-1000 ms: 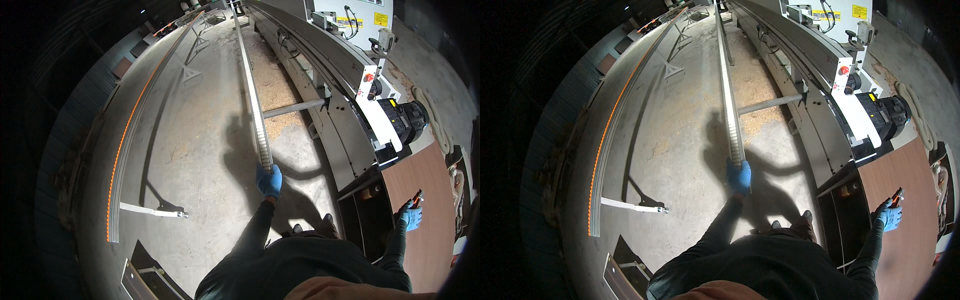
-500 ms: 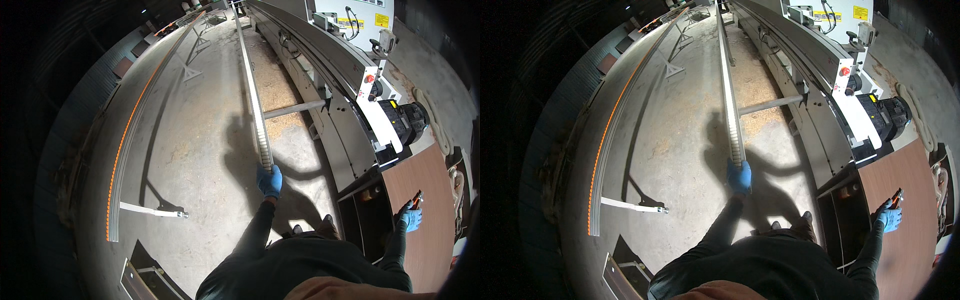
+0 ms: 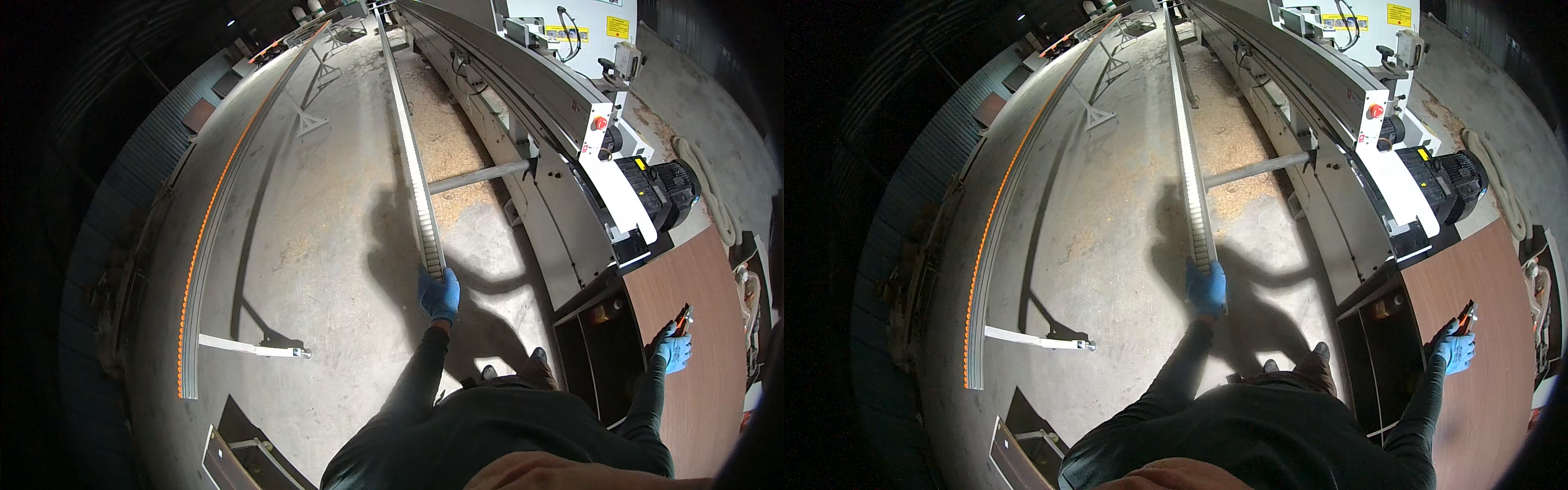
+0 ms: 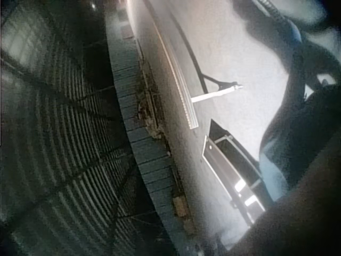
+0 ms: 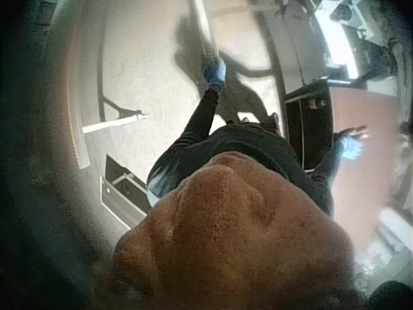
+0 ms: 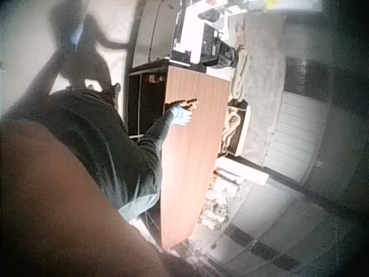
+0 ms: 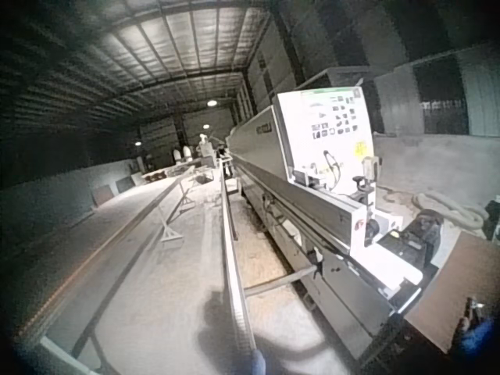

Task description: The person repeatedly picks up dark wood panels from a stack, carries them to a machine, and places them on the machine's conveyor. They then return to the stack and repeat the process. The person wears blue gloves throughout.

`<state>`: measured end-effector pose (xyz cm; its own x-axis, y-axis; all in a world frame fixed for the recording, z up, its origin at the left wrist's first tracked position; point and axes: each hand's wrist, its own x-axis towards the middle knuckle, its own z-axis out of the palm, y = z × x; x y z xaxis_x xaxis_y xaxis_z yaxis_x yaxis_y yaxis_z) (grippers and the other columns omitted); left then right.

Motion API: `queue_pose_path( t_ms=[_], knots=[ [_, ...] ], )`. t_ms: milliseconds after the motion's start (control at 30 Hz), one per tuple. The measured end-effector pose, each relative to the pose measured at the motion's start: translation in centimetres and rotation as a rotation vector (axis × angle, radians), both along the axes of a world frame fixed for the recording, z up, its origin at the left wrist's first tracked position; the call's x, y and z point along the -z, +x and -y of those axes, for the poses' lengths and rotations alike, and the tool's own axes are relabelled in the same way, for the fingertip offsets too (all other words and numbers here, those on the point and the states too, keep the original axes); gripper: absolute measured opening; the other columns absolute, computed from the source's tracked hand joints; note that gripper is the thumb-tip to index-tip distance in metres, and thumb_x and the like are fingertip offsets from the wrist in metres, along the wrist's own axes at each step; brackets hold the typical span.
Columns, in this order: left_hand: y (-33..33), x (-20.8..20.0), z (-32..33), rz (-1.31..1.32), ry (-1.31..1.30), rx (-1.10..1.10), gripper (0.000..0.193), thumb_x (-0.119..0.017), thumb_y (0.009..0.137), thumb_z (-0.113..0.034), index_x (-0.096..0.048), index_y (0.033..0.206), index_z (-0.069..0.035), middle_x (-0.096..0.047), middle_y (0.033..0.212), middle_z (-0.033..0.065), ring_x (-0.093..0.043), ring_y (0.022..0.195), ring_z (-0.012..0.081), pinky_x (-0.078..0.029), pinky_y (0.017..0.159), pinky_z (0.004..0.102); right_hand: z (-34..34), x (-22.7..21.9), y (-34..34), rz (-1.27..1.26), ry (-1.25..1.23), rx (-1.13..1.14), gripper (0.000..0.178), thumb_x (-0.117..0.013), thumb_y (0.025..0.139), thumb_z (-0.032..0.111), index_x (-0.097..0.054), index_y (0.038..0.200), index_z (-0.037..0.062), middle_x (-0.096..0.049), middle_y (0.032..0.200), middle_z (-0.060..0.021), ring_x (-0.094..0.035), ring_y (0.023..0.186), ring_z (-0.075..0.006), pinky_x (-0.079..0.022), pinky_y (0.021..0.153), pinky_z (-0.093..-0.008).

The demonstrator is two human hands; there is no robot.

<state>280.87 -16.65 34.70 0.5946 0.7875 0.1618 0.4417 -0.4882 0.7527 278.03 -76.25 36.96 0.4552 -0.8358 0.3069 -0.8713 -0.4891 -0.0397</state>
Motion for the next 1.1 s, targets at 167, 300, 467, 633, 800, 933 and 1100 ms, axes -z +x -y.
queue_pose_path(
  t_ms=[167,300,467,633,800,933,1100],
  knots=[
    [-0.1,0.2,0.0,0.024,-0.03,0.012,0.072,-0.068,0.09,-0.034,-0.05,0.144,0.009,-0.058,0.14,0.0329,-0.059,0.128,0.0442,-0.048,0.109,0.0468,-0.3,-0.3,-0.1,-0.005,0.003,0.0,0.068,-0.055,0.096,0.067,-0.059,0.136,0.0121,-0.066,0.127,-0.011,-0.059,0.122,-0.0307,-0.045,0.1,-0.0524],
    [0.1,0.0,0.2,-0.002,-0.061,-0.001,0.068,-0.069,0.089,-0.034,-0.053,0.141,0.007,-0.061,0.134,0.0315,-0.062,0.123,0.0445,-0.049,0.106,0.048,-0.7,-1.3,-0.4,-0.006,0.015,-0.018,0.069,-0.056,0.095,0.067,-0.06,0.136,0.012,-0.067,0.126,-0.012,-0.061,0.12,-0.0317,-0.046,0.1,-0.053],
    [0.1,0.4,-0.4,0.112,-0.065,-0.004,0.059,-0.067,0.088,-0.028,-0.058,0.138,0.003,-0.069,0.12,0.0277,-0.067,0.11,0.0443,-0.054,0.095,0.0498,-2.2,-1.1,-0.7,0.144,-0.05,-0.092,0.064,-0.051,0.099,0.067,-0.073,0.112,0.0077,-0.076,0.103,-0.0117,-0.073,0.094,-0.0365,-0.059,0.08,-0.0516],
    [0.1,1.7,-0.8,0.217,0.159,-0.087,0.058,-0.066,0.089,-0.025,-0.055,0.136,0.008,-0.067,0.114,0.0278,-0.067,0.102,0.0437,-0.053,0.09,0.0514,-4.0,0.4,-0.6,0.134,-0.169,-0.543,0.064,-0.052,0.098,0.067,-0.073,0.112,0.0079,-0.076,0.104,-0.012,-0.073,0.094,-0.0365,-0.058,0.081,-0.0515],
    [0.5,2.8,-0.9,0.248,0.14,-0.134,0.07,-0.066,0.085,-0.021,-0.046,0.144,0.01,-0.063,0.112,0.0278,-0.063,0.103,0.0452,-0.049,0.09,0.0558,-5.1,0.6,0.3,0.103,-0.204,-0.765,0.065,-0.053,0.097,0.068,-0.072,0.113,0.0081,-0.076,0.104,-0.0123,-0.072,0.096,-0.0365,-0.058,0.082,-0.0513],
    [0.5,2.8,-0.7,0.216,0.082,-0.123,0.069,-0.064,0.084,-0.02,-0.045,0.143,0.009,-0.063,0.11,0.0245,-0.062,0.101,0.0423,-0.049,0.087,0.0549,-5.2,0.5,0.8,0.086,-0.208,-0.803,0.065,-0.054,0.095,0.069,-0.072,0.113,0.0082,-0.075,0.104,-0.0125,-0.072,0.097,-0.0365,-0.057,0.083,-0.0512],
    [0.6,2.5,-0.7,0.18,0.005,-0.137,0.067,-0.067,0.085,-0.021,-0.049,0.141,0.011,-0.064,0.117,0.0288,-0.063,0.105,0.0459,-0.051,0.093,0.0539,-4.5,0.5,1.2,0.074,-0.212,-0.785,0.066,-0.055,0.094,0.069,-0.072,0.113,0.0084,-0.075,0.105,-0.0129,-0.072,0.098,-0.0364,-0.057,0.084,-0.0511]
  ],
)
